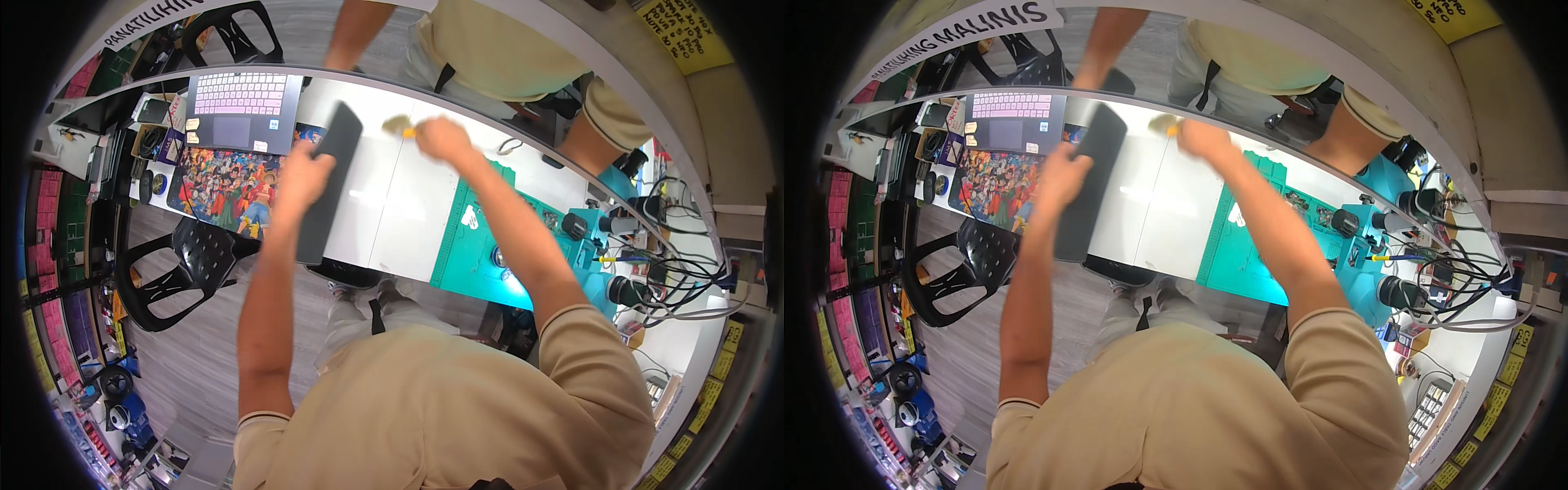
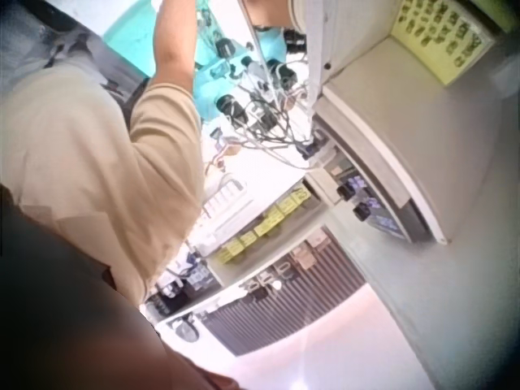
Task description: The person cleans a workbench with a brush, then receives a smartphone from a customer. They remove the phone's back cover, apply adhesive along the frame, and reattach the back cover. The person handles the phone and adhesive tube throughout the process.
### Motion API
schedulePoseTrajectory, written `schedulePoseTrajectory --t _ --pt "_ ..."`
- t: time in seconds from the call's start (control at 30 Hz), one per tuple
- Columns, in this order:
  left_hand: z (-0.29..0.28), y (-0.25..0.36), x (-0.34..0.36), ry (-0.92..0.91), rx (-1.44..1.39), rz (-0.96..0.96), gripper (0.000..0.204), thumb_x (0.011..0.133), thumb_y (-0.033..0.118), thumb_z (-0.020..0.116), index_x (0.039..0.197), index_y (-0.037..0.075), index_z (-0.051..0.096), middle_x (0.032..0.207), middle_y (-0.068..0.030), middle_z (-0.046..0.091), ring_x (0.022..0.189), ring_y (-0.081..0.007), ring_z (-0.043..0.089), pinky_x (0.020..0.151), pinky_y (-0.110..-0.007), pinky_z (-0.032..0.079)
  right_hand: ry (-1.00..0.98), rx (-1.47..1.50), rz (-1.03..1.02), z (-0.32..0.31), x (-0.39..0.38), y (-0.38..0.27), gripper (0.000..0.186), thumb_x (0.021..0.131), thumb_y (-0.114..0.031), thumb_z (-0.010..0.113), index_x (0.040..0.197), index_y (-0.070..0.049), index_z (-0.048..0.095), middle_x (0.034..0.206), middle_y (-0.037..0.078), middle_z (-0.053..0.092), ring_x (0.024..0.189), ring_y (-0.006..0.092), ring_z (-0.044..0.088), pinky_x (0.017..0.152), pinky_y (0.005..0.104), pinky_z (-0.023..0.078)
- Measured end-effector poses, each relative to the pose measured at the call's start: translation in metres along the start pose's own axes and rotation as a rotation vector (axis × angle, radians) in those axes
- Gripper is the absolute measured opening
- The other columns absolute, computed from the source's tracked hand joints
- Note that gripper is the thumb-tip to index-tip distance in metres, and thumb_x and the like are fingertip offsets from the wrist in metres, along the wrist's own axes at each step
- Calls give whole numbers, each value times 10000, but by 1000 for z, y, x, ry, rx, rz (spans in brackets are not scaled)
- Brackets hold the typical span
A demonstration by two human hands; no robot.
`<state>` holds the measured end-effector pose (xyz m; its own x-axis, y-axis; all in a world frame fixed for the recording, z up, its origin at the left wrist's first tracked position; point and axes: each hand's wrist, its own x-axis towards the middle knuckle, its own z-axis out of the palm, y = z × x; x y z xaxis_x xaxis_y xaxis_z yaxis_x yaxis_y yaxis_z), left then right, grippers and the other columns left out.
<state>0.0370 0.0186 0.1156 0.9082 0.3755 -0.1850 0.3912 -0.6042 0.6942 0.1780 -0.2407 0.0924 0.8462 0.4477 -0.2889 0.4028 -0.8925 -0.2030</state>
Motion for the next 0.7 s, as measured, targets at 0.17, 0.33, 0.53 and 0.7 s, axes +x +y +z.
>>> schedulePoseTrajectory --t 0.17,0.33,0.53,0.7 --pt "-77 -11 14 -68 -220 -11 332 879 178 647 1129 -39 673 921 -120 698 857 -175 656 798 -320 524 158 123 -70 3 -47 31 351 982 -338 575 1168 -139 796 984 199 768 902 398 740 875 465 577" --pt "-92 -12 18 -170 -313 34 303 924 118 614 1173 -47 663 970 -66 686 856 -139 626 799 -263 499 253 -11 196 -3 3 60 325 952 -277 544 1109 -99 766 927 178 769 852 392 742 756 496 586" --pt "-89 -29 29 -278 -345 88 237 949 154 677 1124 -4 654 967 -48 661 878 -121 600 831 -266 487 54 84 44 81 -134 -31 304 943 -214 542 1123 -60 733 912 224 740 831 417 735 751 542 590" --pt "-117 -37 44 -264 -295 149 258 937 179 704 1109 -10 668 976 -52 670 872 -138 627 829 -276 504 333 192 260 10 -59 7 325 935 -285 577 1103 -96 781 874 177 753 834 375 733 775 473 587"
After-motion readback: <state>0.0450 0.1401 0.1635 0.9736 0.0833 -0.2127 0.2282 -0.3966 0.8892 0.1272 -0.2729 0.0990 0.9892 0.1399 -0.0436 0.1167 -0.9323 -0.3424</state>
